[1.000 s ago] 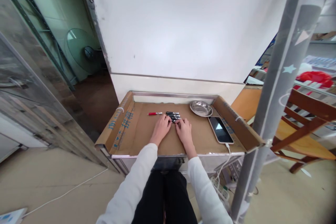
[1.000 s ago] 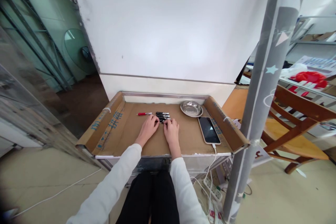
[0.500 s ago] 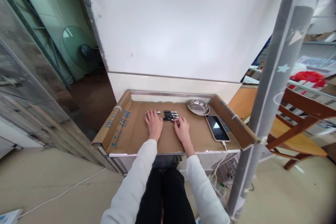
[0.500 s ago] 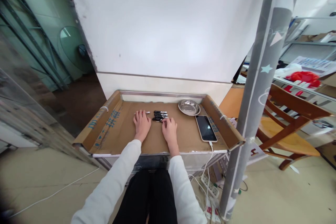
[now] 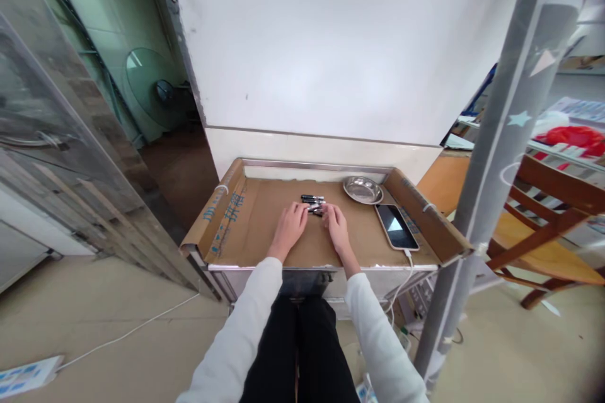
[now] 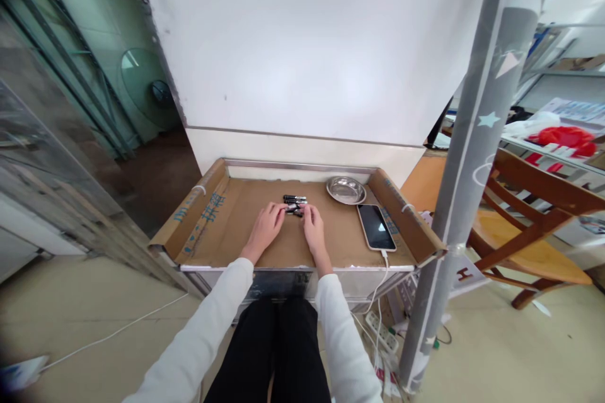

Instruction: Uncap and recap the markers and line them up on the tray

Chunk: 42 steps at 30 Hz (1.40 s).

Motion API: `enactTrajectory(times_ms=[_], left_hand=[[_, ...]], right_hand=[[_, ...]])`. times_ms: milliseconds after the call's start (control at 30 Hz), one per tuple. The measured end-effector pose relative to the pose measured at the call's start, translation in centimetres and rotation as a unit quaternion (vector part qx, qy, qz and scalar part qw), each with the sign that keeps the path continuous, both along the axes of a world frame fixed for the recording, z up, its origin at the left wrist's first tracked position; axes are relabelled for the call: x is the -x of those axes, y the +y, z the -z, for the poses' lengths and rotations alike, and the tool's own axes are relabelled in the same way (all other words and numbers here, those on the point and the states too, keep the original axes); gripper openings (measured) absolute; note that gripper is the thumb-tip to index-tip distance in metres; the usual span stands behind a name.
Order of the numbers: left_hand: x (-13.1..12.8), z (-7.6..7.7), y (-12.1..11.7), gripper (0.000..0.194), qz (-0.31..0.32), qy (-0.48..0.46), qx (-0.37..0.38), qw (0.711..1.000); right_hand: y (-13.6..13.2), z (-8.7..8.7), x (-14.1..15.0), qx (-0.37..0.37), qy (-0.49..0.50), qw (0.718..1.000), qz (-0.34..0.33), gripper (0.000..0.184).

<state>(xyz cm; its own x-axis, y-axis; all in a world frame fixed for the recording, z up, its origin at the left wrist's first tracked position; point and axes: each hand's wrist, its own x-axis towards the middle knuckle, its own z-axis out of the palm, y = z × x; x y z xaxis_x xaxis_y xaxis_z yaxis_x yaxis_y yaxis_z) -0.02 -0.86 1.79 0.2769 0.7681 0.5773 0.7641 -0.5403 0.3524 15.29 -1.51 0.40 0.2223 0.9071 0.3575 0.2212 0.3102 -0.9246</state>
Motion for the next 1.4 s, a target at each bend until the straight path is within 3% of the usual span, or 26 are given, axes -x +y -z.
enactTrajectory(times_ms=[100, 200, 400, 533, 767, 933, 1067, 1400], left_hand=[[-0.1, -0.3, -0.8, 0.024, 0.081, 0.018, 0.005, 0.997], [-0.1, -0.2, -0.6, 0.025, 0.08, -0.011, 0.007, 0.997], [0.1, 0.5, 0.6, 0.026, 0.019, -0.124, 0.025, 0.992], [0.2, 0.7, 0.6, 0.026, 0.06, -0.144, 0.042, 0.987], [-0.2, 0.1, -0.3, 0.041, 0.172, -0.06, 0.024, 0.983], [-0.2, 0.1, -0.3, 0.044, 0.13, -0.041, 0.023, 0.99], [-0.1, -0.1, -0.4, 0.031, 0.128, -0.061, 0.022, 0.99], [0.3, -0.3, 0.0, 0.02, 0.051, -0.213, 0.0, 0.976]], right_hand=[[-0.2, -0.2, 0.1, 0.035, 0.067, 0.994, -0.078, 0.039], [-0.1, -0.1, -0.3, 0.055, 0.129, 0.983, -0.122, 0.034], [0.2, 0.3, -0.8, 0.077, 0.216, 0.969, -0.096, 0.031], [0.3, 0.5, -0.8, 0.076, 0.235, 0.963, -0.112, 0.027], [0.8, 1.1, -1.4, 0.085, 0.289, 0.945, -0.127, 0.022], [0.7, 0.9, -1.4, 0.104, 0.298, 0.937, -0.148, 0.023], [0.6, 0.8, -1.5, 0.094, 0.295, 0.938, -0.157, 0.022], [0.3, 0.4, -1.5, 0.107, 0.297, 0.942, -0.114, 0.029]])
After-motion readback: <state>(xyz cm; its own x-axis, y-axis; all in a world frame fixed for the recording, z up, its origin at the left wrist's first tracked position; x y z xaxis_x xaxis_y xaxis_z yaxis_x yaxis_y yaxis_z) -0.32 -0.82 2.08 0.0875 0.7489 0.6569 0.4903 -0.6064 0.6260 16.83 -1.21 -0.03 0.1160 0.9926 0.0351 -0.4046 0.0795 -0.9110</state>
